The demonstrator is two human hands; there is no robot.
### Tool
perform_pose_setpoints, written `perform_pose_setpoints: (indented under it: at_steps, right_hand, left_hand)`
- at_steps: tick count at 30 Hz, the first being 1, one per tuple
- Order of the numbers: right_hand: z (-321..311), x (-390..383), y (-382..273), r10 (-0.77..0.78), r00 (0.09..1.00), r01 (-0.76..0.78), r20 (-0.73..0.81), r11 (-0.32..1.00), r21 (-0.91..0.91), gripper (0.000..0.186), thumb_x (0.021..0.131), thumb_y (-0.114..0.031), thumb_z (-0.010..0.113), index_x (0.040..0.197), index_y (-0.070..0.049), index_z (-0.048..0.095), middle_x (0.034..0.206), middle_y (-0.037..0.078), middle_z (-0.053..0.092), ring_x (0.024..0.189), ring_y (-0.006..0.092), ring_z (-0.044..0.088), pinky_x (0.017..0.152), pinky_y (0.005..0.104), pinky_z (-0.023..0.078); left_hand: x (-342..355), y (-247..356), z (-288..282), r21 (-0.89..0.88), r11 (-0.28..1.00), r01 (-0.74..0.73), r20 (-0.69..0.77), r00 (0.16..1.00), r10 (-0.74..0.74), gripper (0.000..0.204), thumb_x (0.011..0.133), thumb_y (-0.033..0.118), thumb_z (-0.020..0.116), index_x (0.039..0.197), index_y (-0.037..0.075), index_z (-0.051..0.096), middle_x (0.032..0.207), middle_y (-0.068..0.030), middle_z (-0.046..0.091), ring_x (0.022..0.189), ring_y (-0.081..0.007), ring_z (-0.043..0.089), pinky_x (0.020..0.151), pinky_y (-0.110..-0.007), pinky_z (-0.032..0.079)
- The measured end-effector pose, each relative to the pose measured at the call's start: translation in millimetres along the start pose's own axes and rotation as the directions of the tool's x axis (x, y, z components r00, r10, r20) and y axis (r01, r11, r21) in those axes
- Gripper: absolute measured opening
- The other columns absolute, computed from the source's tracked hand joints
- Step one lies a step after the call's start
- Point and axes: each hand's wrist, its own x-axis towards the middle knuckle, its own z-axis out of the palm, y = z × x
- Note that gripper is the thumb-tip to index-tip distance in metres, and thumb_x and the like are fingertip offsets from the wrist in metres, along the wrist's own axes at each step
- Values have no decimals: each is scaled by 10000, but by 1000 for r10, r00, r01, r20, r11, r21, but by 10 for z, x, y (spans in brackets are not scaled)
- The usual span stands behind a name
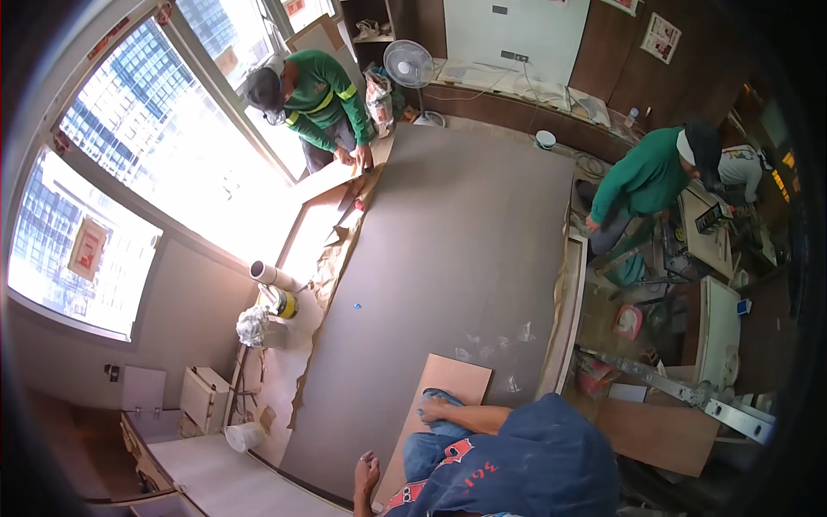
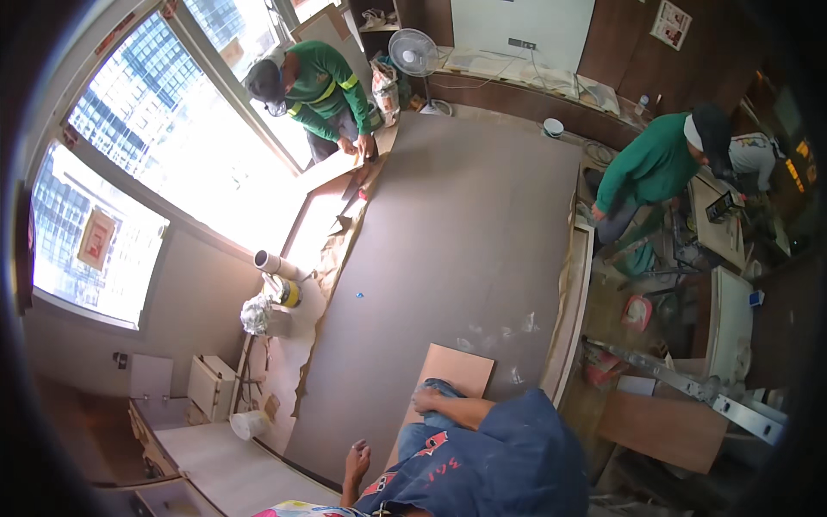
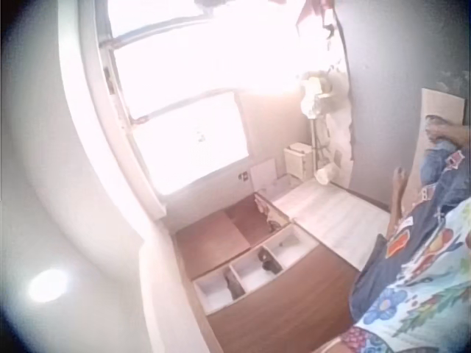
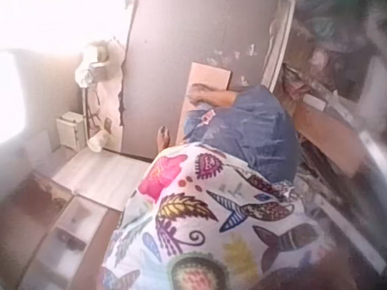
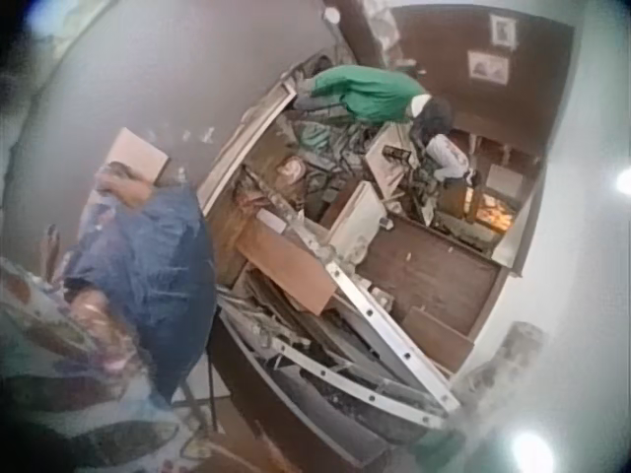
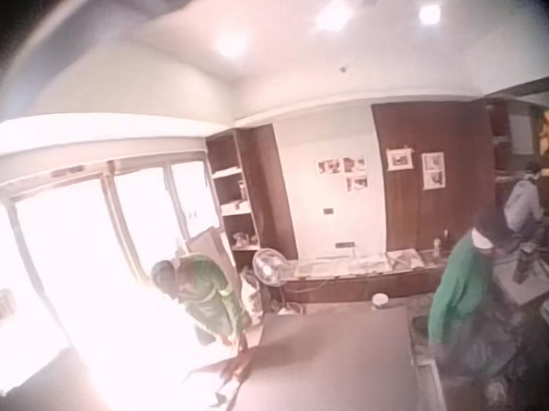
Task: The person measures a large wooden board on the floor using a tape measure and marks it with a utility knife. They then cut the board along the marked line and lift the separated piece.
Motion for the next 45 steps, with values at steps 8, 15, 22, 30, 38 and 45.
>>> perform_pose_setpoints:
  at_steps: [8,15,22,30,38,45]
  right_hand:
    - [253,-581,777,47,996,-25,-81,969,247,546,767,-365,608,1251,-116,588,1261,175,571,1129,332,567,994,409,419]
    - [628,-1076,1219,298,947,-226,-119,883,411,453,784,-350,604,1153,-90,646,1135,160,643,1054,289,612,942,360,457]
    - [1350,-1007,1212,254,869,23,-424,836,549,300,803,-214,544,998,-43,695,1001,148,685,995,259,632,900,365,468]
    - [1488,-1173,1000,543,744,-109,-389,673,731,343,882,-309,471,922,-36,674,938,139,686,866,220,639,769,374,488]
    - [2890,-2043,592,768,612,-156,-190,353,923,347,878,-310,477,923,-27,672,940,149,682,869,224,639,771,376,487]
    - [3855,-2396,236,813,582,-229,27,132,964,350,874,-311,482,924,-20,671,943,158,679,871,228,640,773,377,486]
  left_hand:
    - [-729,-90,-417,-114,951,287,175,948,-266,451,880,253,578,1215,-46,542,1051,-178,656,944,-235,642,807,-319,502]
    - [-293,-481,-529,-86,986,141,241,964,-117,455,893,264,558,1213,-59,540,1090,-177,634,954,-242,640,808,-305,506]
    - [176,253,-715,-257,966,11,178,983,36,463,920,260,500,1247,-67,491,1087,-181,601,952,-248,631,812,-337,505]
    - [-13,165,-707,-25,998,58,482,875,-39,483,941,306,485,1306,-8,443,1180,-173,567,1024,-269,611,901,-371,446]
    - [183,-29,-752,121,987,104,630,761,-157,481,944,322,482,1319,24,437,1217,-165,552,1061,-273,594,929,-413,420]
    - [773,268,-703,41,994,98,596,796,-103,479,947,335,480,1331,52,432,1249,-157,539,1093,-277,579,954,-449,397]
